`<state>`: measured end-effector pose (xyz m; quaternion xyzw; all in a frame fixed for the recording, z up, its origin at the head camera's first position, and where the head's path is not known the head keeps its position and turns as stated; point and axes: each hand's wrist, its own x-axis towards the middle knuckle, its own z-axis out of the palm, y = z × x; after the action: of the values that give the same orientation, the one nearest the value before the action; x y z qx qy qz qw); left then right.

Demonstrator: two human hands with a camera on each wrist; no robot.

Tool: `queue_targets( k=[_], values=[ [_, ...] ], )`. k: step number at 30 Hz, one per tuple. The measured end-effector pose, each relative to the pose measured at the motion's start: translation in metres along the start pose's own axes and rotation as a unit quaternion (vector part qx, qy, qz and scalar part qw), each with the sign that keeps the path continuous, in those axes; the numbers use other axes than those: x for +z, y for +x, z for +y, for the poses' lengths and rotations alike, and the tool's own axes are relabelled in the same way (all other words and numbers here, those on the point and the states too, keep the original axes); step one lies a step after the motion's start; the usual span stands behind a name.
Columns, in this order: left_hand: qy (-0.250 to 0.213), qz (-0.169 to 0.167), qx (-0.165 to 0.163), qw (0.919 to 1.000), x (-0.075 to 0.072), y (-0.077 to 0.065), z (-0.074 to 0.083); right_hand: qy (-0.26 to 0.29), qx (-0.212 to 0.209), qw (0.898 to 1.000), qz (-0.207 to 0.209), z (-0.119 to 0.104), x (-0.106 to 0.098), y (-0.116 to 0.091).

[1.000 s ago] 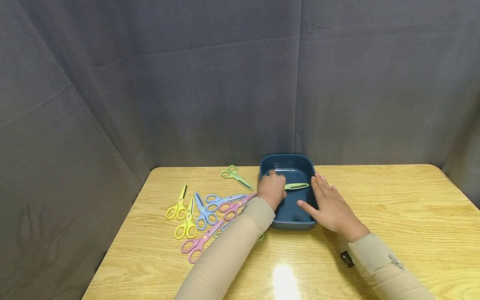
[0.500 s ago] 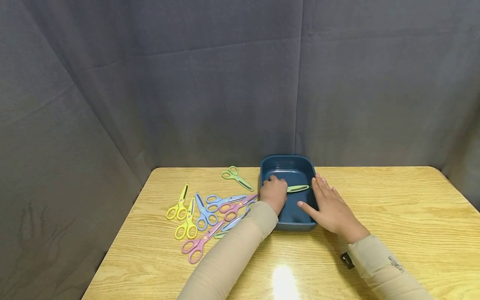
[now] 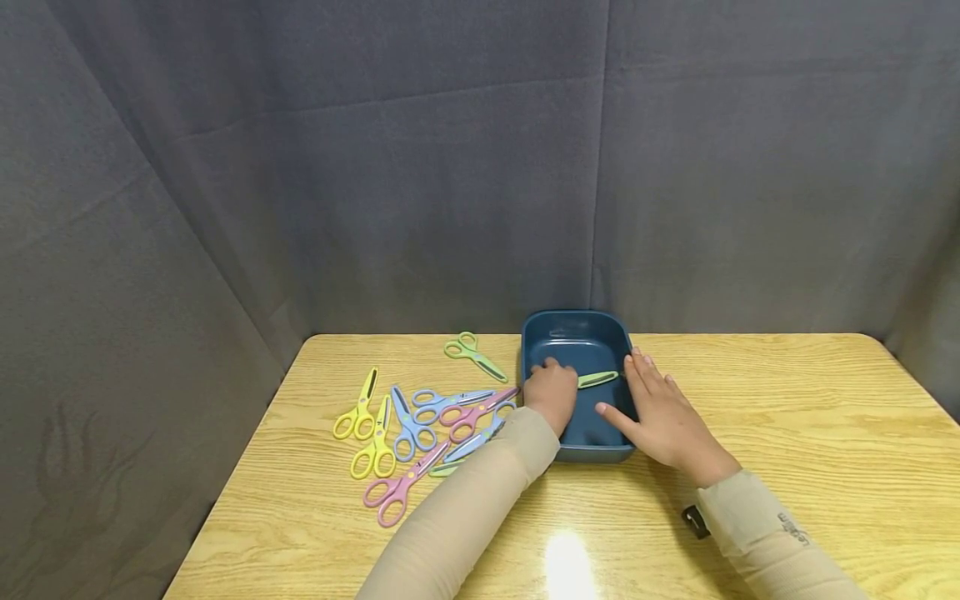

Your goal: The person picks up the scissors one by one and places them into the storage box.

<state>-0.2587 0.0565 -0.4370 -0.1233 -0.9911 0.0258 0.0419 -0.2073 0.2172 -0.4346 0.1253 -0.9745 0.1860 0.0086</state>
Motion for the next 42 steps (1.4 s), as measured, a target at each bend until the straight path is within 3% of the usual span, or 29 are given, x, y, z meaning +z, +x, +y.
queue_targets(
  k=[10, 26, 42],
  values=[
    [0.021, -0.008, 0.014, 0.9996, -0.001, -0.001, 0.0, -0.002, 0.002, 1.0, 0.001, 0.001, 0.001, 0.0],
    [0.003, -0.007, 0.034, 0.9994, -0.004, -0.006, -0.003, -0.005, 0.004, 1.0, -0.002, 0.003, 0.003, 0.002],
    [0.001, 0.008, 0.083, 0.9966, -0.011, -0.016, -0.011, -0.003, -0.001, 1.0, 0.0, 0.003, 0.002, 0.0]
  ],
)
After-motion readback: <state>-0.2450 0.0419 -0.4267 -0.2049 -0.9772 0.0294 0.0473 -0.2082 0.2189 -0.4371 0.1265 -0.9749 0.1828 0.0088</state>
